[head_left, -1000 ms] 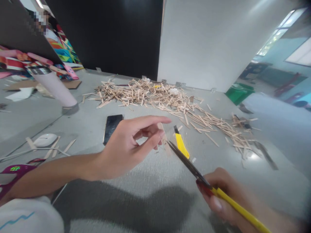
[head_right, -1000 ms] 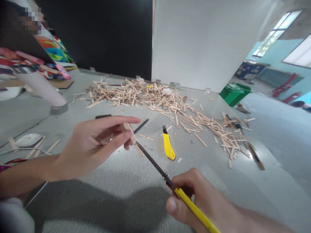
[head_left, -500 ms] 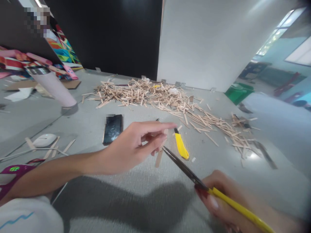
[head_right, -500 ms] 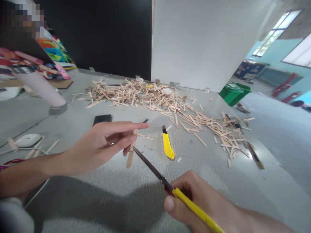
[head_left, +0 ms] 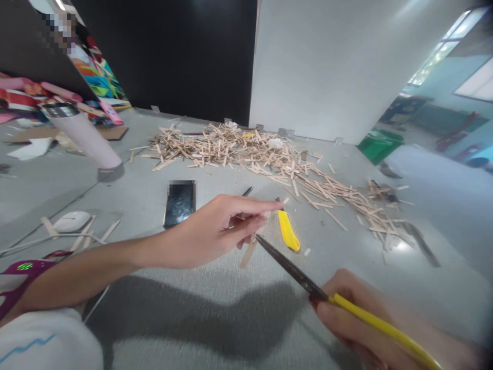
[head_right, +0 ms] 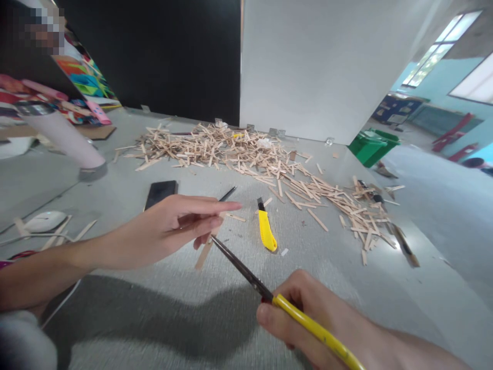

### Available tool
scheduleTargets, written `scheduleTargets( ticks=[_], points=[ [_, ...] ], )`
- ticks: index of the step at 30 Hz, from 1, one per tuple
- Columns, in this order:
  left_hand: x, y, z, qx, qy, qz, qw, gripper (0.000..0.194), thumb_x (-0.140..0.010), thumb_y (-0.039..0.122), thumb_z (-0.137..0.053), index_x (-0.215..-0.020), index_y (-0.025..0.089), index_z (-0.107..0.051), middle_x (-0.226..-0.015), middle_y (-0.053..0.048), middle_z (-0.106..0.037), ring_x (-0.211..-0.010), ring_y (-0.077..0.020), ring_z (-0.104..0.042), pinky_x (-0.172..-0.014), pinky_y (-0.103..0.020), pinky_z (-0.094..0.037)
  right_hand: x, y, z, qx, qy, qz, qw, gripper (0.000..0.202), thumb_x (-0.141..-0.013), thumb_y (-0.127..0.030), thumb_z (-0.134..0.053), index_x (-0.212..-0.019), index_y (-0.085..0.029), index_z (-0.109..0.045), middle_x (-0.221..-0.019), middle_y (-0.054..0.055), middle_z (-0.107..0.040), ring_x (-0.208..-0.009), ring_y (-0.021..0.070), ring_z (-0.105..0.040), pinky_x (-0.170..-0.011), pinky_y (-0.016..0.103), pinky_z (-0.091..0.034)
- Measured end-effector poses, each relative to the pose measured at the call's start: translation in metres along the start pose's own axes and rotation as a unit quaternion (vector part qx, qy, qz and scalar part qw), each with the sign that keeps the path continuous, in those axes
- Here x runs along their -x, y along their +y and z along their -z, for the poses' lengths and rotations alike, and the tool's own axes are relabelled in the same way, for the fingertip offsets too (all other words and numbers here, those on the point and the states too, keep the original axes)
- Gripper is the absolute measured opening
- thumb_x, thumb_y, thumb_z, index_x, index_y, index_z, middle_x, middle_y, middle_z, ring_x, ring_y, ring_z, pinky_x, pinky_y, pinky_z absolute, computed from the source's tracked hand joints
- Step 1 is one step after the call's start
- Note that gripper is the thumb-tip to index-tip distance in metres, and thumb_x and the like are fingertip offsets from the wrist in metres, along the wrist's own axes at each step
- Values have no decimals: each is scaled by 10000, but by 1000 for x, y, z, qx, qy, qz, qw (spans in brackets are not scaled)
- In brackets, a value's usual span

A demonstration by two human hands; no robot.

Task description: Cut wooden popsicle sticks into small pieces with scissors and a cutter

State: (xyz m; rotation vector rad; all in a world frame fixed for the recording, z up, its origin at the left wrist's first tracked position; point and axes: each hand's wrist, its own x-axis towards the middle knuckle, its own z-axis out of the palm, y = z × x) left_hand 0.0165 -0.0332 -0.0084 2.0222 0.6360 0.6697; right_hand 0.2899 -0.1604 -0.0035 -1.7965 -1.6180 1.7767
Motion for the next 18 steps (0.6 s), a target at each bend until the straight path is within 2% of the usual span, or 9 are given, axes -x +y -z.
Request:
scheduleTargets(
  ticks=[3,5,8,10,14,18],
  points=[
    [-1,0,1,28,-8,15,999,407,-1138,238,-538,-1506,240,-712,-661,46,-625,-567,-119,-680,-619,-215,-557,1,-5,0,8,-14,15,1000,727,-895,-882,-638,-672,-215,-455,-516,-70,-394,-479,70,-360,-458,192,-262],
    [-1,-1,2,46,-13,27,998,422,-1143,271,-546,-1541,232,-680,-691,36,-669,-600,-131,-709,-664,-236,-591,2,-3,-2,-2,6,27,1000,713,-904,-897,-612,-717,-221,-482,-534,-78,-403,-472,68,-338,-445,202,-243],
    [0,-4,3,91,-24,41,995,519,-1130,320,-585,-1641,232,-568,-874,-28,-773,-686,-160,-756,-715,-287,-638,1,6,-5,-23,68,30,997,663,-925,-892,-591,-865,-235,-532,-569,-91,-453,-465,77,-337,-439,215,-252],
    [2,-6,3,130,-42,54,989,625,-1105,324,-639,-1703,247,-474,-1011,-77,-806,-734,-180,-777,-711,-315,-661,-1,12,-5,-25,87,26,996,647,-932,-882,-596,-910,-239,-534,-591,-96,-465,-471,79,-352,-445,214,-278],
    [4,-5,3,177,-63,81,979,860,-1021,190,-735,-1768,253,-315,-1179,-114,-813,-775,-162,-784,-670,-275,-679,-8,19,1,-4,25,27,999,669,-934,-902,-562,-889,-237,-522,-647,-86,-485,-464,73,-395,-425,209,-342],
    [1,-3,2,176,-62,71,980,832,-1022,89,-678,-1763,212,-321,-1196,-113,-817,-716,-93,-742,-676,-195,-656,-10,20,8,2,-8,34,999,667,-973,-903,-495,-926,-238,-500,-632,-94,-471,-463,66,-385,-423,187,-331]
  ],
)
